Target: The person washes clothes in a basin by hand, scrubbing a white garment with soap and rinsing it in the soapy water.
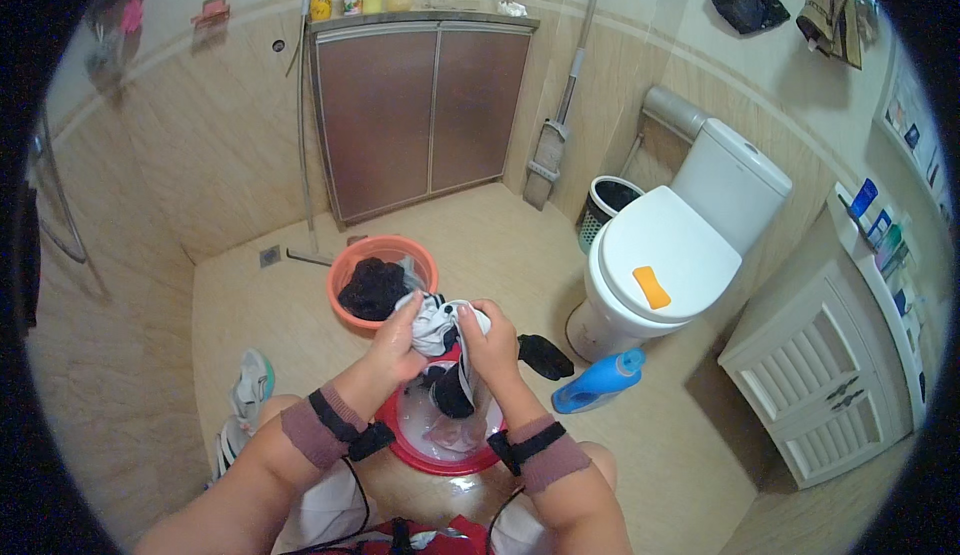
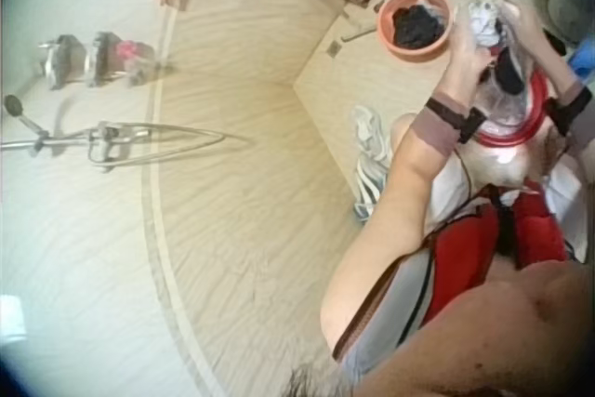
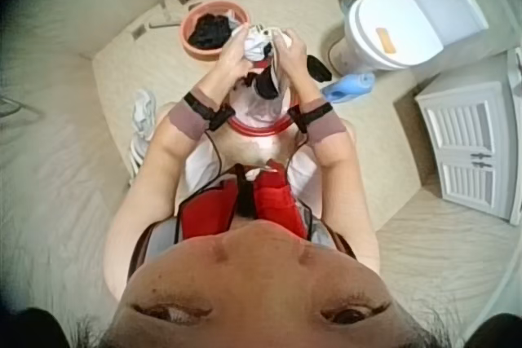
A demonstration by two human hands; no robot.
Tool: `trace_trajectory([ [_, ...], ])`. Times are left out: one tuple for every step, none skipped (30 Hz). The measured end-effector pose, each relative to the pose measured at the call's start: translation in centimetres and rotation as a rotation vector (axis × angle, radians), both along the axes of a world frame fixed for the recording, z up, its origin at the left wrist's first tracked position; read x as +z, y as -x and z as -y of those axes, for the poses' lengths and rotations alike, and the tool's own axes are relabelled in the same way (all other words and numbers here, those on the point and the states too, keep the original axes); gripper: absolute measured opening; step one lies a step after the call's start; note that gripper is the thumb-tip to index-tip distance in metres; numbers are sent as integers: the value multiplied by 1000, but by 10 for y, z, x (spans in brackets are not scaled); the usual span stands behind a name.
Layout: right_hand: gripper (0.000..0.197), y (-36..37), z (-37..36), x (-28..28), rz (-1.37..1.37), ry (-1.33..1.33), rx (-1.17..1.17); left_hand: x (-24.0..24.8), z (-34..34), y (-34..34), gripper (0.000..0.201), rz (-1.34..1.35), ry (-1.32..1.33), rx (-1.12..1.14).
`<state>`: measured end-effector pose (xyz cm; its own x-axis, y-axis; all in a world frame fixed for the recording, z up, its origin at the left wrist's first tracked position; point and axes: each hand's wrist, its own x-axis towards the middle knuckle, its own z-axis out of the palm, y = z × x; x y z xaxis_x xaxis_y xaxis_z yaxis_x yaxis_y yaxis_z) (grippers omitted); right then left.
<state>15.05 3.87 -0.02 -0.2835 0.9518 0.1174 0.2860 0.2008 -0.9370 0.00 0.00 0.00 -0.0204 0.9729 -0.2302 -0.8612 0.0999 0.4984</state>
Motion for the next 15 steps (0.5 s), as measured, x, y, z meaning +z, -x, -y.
trace_trajectory([
  [50, -1, -3, -6, -51, -6, 48, 4, -1, 4, 26, -16, -38, 61],
  [50, -2, -3, -9, -102, -12, 96, 6, -2, 9, 26, -32, -77, 122],
  [52, -1, 11, -13, -77, -8, 179, -13, 2, 22, 34, 51, -107, 71],
  [55, -5, 18, -2, -33, -42, 254, 1, 4, 20, 31, 122, -103, 106],
  [58, -8, 22, 4, 11, -74, 327, 14, 7, 17, 28, 195, -98, 140],
  [63, -4, 24, 4, 5, -92, 380, 11, 3, 24, 30, 230, -165, 109],
  [64, 0, 26, 4, -44, -97, 383, 10, -3, 26, 34, 135, -148, 204],
  [66, 5, 28, 5, -94, -102, 385, 8, -8, 26, 39, 41, -130, 300],
  [68, 6, 31, 4, -136, -94, 381, 11, -9, 22, 45, -46, -100, 389],
  [69, 7, 35, 5, -199, -123, 365, 18, -7, 22, 62, -58, -58, 398],
  [68, 7, 40, 7, -165, -166, 343, 19, -10, 22, 65, -65, -18, 412],
  [67, 5, 47, 12, -123, -211, 316, 19, -14, 21, 68, -66, 21, 421],
  [66, 8, 55, 18, -89, -255, 308, 19, -13, 25, 72, -72, 59, 449],
  [61, 9, 65, 23, 4, -276, 314, -9, -26, 35, 71, -62, 28, 401],
  [50, 15, 75, 29, 60, -547, 272, -29, -31, 43, 62, -162, 24, 302],
])
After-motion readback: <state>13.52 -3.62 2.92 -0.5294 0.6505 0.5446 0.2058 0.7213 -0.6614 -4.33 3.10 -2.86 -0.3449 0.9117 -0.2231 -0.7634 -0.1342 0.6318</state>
